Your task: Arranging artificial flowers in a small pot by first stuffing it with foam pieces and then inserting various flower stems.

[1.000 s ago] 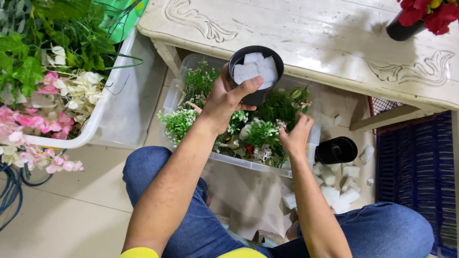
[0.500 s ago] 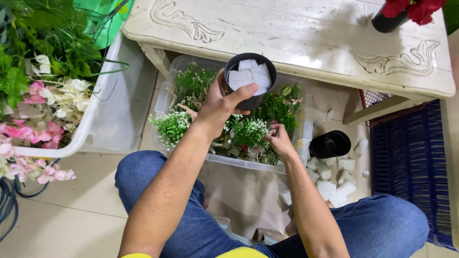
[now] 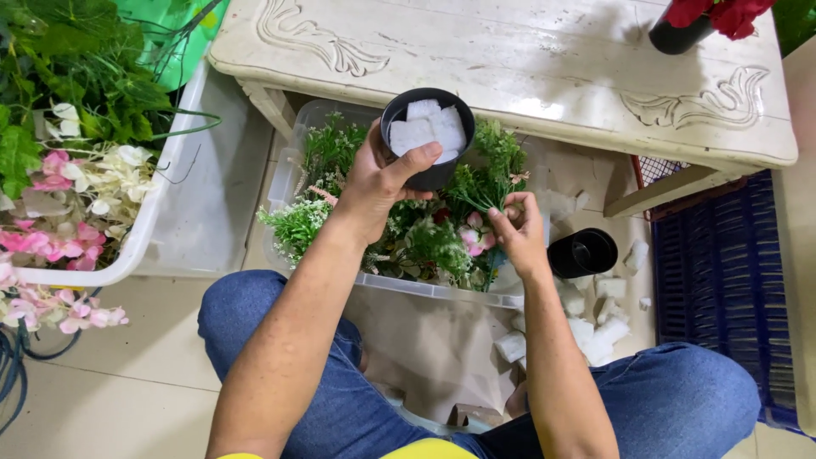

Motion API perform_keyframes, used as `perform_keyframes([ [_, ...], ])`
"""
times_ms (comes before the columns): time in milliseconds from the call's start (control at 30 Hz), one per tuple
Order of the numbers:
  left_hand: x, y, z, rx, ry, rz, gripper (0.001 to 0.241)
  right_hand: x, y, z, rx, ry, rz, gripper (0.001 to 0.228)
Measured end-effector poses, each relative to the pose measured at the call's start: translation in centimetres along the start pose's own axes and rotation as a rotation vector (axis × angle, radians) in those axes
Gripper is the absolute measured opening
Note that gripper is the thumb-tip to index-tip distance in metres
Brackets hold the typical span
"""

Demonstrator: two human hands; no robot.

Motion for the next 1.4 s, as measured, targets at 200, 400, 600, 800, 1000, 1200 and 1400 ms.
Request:
perform_keyframes([
  [200,0.6,0.1,0.3,-0.005,-0.013,-0.004,0.092,1.5,-0.2,-0.6,-0.183,0.331,-0.904,0.044],
  [400,1.1,-0.2,0.5,-0.007,-0.014,-0.005,0.092,-0.4,-7.4,-3.2,0.252,0.297,-0.895,0.049],
  [600,0.9,0.0,0.1,-0.027,0.000,-0.009,0.088,-3.3,-10.6,-5.2,0.457,-0.065,-0.993,0.092],
  [800,1.0,-0.3,0.2,-0.024,0.001,-0.010,0.087,-6.8,-7.7,-3.6,0.433,0.047,-1.116,0.098],
  [1000,1.0,-0.4,0.4,0.018,0.024,-0.003,0.084,-1.0,-5.3,-2.3,0.417,0.369,-0.914,0.051],
  [1200,0.2,-1.6,-0.3,0.159,0.110,-0.088,0.081,11.5,-0.9,1.1,0.287,0.803,-0.861,0.040],
  [1400,-0.9,-5.7,-2.2,0.435,0.266,-0.324,0.065,18.6,2.5,0.2,0.072,1.058,-0.666,0.034],
])
Point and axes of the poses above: each hand's wrist, its own z-axis towards the middle knuckle, its own y-axis out of the back of the hand, x = y × z, the point moved 3 cm from there along z, towards the middle knuckle, and after that the axes turned 11 degrees about z, right-handed, at the moved point
